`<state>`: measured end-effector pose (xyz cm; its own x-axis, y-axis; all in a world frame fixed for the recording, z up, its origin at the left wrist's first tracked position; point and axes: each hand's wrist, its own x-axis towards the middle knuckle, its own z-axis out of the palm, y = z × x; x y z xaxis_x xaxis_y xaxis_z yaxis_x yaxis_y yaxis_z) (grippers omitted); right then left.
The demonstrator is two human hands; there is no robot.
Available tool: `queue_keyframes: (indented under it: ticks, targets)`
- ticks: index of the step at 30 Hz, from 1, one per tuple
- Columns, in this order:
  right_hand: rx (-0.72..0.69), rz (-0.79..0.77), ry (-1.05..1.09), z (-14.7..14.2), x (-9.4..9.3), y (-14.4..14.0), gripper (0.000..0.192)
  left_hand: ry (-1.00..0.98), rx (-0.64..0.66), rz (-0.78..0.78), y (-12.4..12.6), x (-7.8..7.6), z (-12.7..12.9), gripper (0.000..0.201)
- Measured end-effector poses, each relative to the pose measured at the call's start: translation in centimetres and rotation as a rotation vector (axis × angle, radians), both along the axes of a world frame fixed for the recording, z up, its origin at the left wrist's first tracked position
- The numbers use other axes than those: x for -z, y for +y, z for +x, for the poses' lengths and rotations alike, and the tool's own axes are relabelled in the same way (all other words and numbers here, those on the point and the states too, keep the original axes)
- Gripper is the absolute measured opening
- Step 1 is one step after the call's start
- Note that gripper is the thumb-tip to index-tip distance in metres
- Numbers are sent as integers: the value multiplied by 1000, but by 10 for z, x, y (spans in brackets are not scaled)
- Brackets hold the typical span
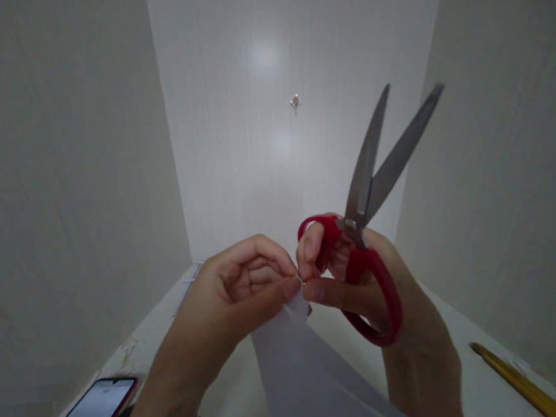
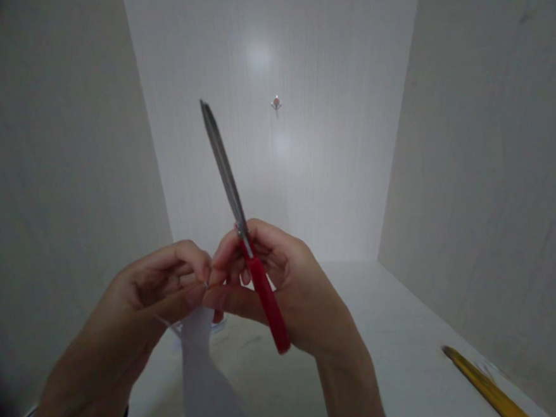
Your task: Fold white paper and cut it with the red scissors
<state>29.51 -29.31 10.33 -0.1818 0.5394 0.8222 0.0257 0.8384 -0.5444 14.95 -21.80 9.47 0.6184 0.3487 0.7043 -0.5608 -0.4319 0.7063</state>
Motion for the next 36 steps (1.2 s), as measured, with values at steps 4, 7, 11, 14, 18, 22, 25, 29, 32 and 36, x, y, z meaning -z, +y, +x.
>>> queue_keyframes:
  ticks: [4, 7, 11, 14, 18, 22, 25, 29, 32, 36]
  targets:
    - [-25, -3, -2, 2, 0, 3, 27, -62, -67, 33, -3, 1, 1, 7]
    - [-5, -11, 18, 2, 2, 2, 24, -122, -156, 81, -6, 3, 0, 8]
    - [19, 15, 29, -2, 2, -1, 23, -161, -240, 144, -11, 4, -1, 9]
    - [45, 43, 43, -6, 0, -3, 25, -183, -313, 194, -16, 3, 0, 12]
    - [79, 98, 48, -5, -1, -3, 23, -211, -401, 263, -20, 3, 0, 15]
    - [77, 194, 38, -2, 2, 1, 23, -229, -454, 313, -21, 4, 1, 18]
    - [74, 220, 40, 0, 2, 3, 24, -225, -468, 325, -21, 5, 1, 19]
    - [95, 176, 56, -2, 2, 1, 26, -197, -435, 338, -20, 3, -2, 20]
    - [128, 168, 57, -4, 3, -3, 25, -145, -385, 318, -18, 1, -4, 16]
    - [262, 156, 56, -8, 4, -10, 21, -76, -346, 243, -15, 0, -6, 10]
